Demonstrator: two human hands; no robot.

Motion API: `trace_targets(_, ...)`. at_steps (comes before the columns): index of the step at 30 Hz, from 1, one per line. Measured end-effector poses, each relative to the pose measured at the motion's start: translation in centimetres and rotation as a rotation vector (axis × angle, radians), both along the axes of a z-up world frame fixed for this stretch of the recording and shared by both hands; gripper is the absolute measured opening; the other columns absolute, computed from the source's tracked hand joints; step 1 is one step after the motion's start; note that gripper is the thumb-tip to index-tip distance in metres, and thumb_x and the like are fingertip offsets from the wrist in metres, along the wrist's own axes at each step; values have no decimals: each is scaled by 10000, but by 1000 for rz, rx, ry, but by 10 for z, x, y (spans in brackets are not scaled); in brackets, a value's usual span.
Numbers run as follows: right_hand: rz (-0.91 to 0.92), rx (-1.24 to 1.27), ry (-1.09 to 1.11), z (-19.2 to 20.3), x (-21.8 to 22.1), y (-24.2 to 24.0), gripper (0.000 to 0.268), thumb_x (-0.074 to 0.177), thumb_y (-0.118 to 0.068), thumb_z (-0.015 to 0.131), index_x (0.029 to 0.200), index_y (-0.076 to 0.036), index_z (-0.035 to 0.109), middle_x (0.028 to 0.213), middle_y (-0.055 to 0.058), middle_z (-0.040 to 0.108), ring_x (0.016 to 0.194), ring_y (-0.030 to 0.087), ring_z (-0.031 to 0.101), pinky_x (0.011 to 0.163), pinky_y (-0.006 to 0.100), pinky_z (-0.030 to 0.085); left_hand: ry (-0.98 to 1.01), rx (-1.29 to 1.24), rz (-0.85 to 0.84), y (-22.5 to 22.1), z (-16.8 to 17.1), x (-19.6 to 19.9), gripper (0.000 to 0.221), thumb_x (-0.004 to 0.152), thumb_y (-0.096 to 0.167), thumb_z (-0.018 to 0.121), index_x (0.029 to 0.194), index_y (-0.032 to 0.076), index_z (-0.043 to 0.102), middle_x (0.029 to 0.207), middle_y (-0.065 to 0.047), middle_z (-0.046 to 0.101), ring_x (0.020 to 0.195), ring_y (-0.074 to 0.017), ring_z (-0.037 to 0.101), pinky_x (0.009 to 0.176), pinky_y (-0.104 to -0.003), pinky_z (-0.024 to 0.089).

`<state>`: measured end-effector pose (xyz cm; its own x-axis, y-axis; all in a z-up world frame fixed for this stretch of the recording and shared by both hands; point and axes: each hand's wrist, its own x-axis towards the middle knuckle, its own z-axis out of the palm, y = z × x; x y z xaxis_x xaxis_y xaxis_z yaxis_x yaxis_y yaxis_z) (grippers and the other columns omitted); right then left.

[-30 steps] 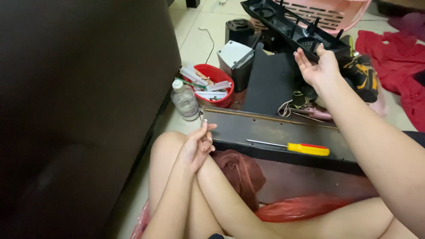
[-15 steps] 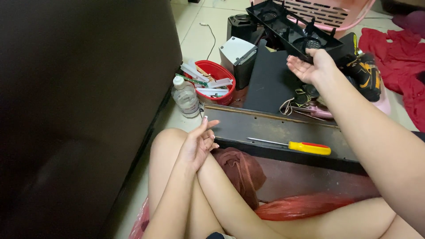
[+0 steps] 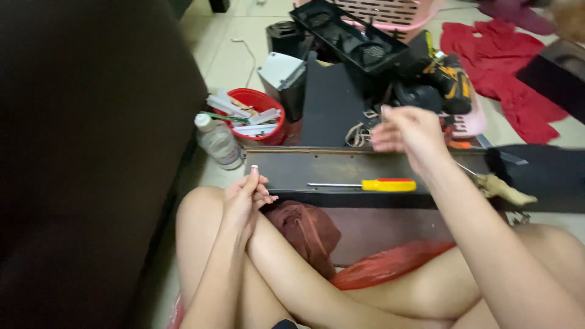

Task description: Adjusting and repairing a speaker housing using a screwdriver and pliers while sitting on the floor.

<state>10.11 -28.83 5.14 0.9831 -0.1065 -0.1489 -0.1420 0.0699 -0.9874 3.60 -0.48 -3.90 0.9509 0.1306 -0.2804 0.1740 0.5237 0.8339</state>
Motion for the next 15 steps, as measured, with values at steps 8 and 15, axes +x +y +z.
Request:
trace_targets(8,-432,-255,-176,-77,-138,-130,141,969,-82,509,977,58,528,731,145,570,563,181,547,509,242,469,-402,605,11,-27,21,21,148,836,5,506,980,-13,537,894,-123,647,727,-167,628,635,-233,512)
trace_targets(15,-374,-206,-127,-68,-155,-124,257,946,-150,510,862,81,586,664,139,584,515,169,532,466,231,434,-1049,1552,-365,-97,36,47,933,428,485,813,1109,-64,489,1173,-205,512,1086,-338,483,935,-389,357)
